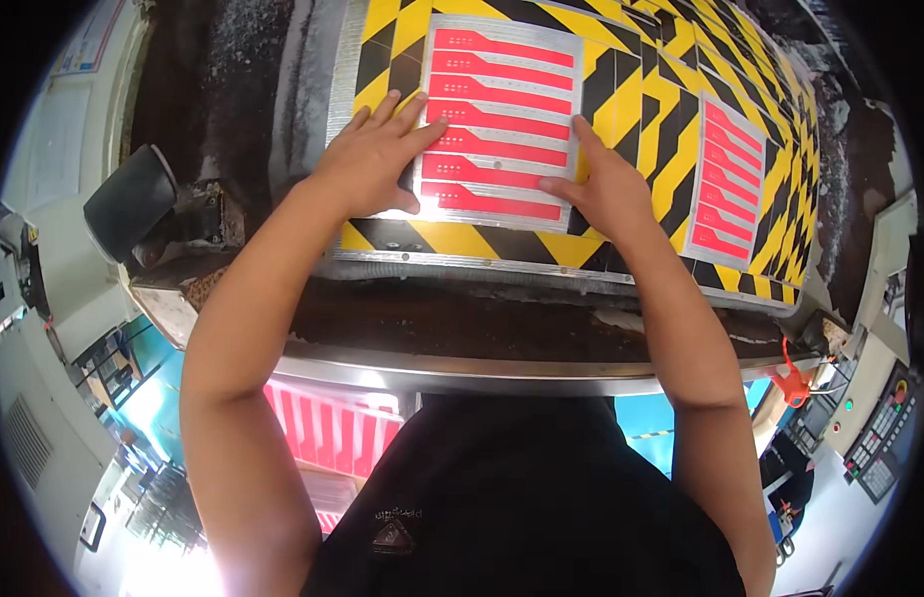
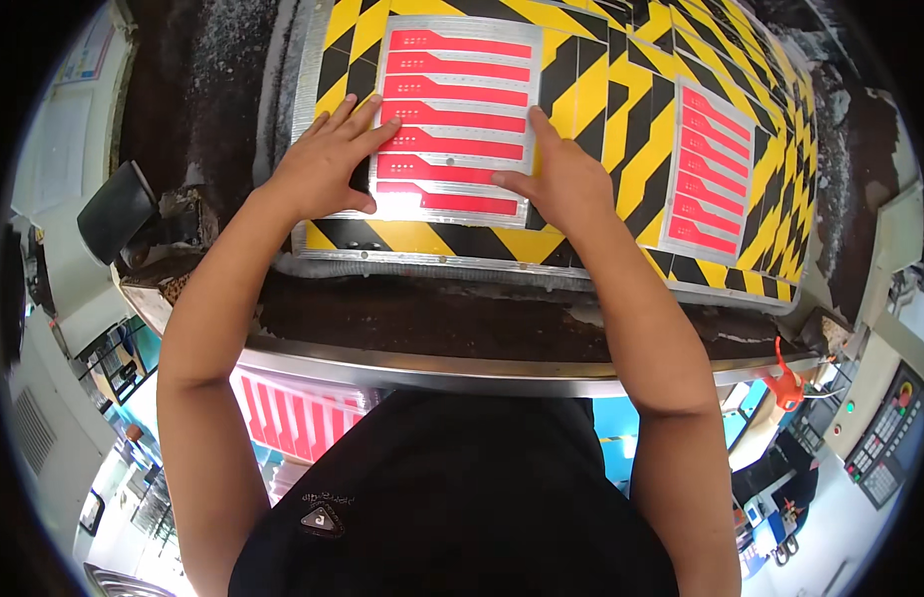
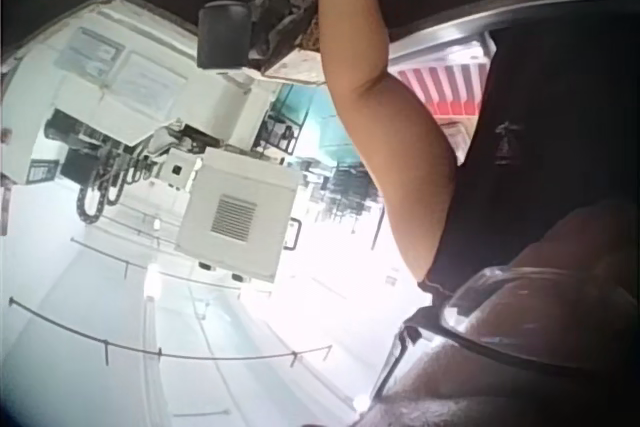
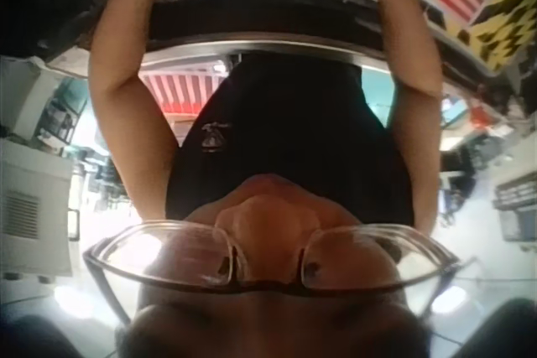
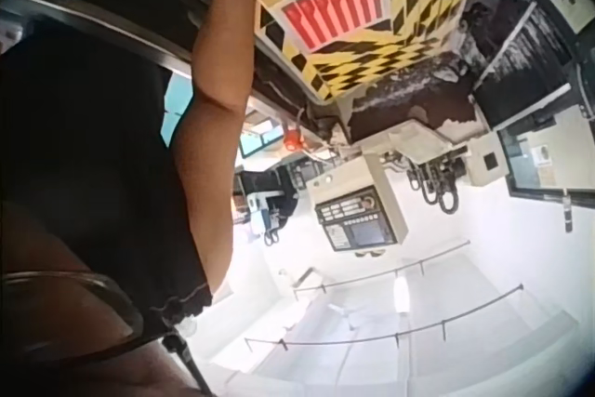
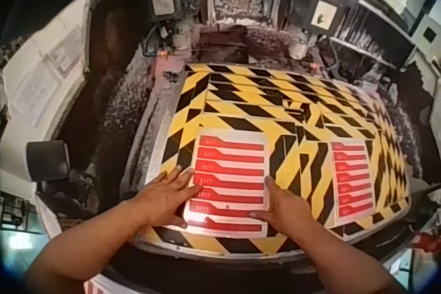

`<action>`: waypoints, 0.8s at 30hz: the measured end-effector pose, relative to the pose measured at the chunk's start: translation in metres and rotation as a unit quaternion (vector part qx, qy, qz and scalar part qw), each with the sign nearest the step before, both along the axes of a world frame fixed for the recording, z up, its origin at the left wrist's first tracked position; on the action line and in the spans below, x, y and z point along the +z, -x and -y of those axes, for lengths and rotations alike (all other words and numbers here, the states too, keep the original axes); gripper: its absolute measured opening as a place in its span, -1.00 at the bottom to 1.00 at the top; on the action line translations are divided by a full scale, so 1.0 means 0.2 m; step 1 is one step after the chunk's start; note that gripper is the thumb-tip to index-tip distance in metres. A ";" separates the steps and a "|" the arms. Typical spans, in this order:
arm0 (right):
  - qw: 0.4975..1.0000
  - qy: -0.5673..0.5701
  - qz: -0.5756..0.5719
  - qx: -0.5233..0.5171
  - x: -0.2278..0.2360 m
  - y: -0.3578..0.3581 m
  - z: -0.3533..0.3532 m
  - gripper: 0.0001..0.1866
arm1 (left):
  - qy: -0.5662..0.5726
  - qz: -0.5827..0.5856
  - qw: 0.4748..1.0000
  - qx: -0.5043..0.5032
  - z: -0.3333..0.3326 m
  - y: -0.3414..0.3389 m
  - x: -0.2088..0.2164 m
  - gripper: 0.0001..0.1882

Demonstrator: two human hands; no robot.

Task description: The person removes plastic covers from stacks of black panels, then moves to a machine to clear the bed with an air nozzle. They use a scraper to lift red strips from the machine before placing new black panels onto the bed and securing them with tape.

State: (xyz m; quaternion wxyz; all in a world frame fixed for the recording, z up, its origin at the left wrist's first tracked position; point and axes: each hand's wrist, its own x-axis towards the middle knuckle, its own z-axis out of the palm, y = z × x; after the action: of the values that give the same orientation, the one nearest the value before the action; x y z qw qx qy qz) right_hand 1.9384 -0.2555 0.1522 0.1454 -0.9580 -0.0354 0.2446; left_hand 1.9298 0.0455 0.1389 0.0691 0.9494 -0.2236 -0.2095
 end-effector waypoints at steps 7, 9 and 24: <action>1.000 0.010 -0.008 0.003 -0.02 0.00 0.01 0.01 | 0.003 -0.001 1.000 0.004 0.01 0.01 0.01 0.21; 1.000 0.011 -0.006 0.000 -0.03 0.00 0.01 0.02 | -0.005 -0.005 1.000 0.005 0.01 0.01 0.02 0.21; 1.000 0.004 -0.023 0.006 -0.02 -0.01 0.02 0.07 | 0.001 -0.011 1.000 0.001 0.00 0.00 0.01 0.23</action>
State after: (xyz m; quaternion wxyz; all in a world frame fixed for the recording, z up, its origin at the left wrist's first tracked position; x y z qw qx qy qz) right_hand 1.9401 -0.2594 0.1488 0.1410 -0.9525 -0.0364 0.2676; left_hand 1.9301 0.0449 0.1412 0.0728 0.9470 -0.2224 -0.2201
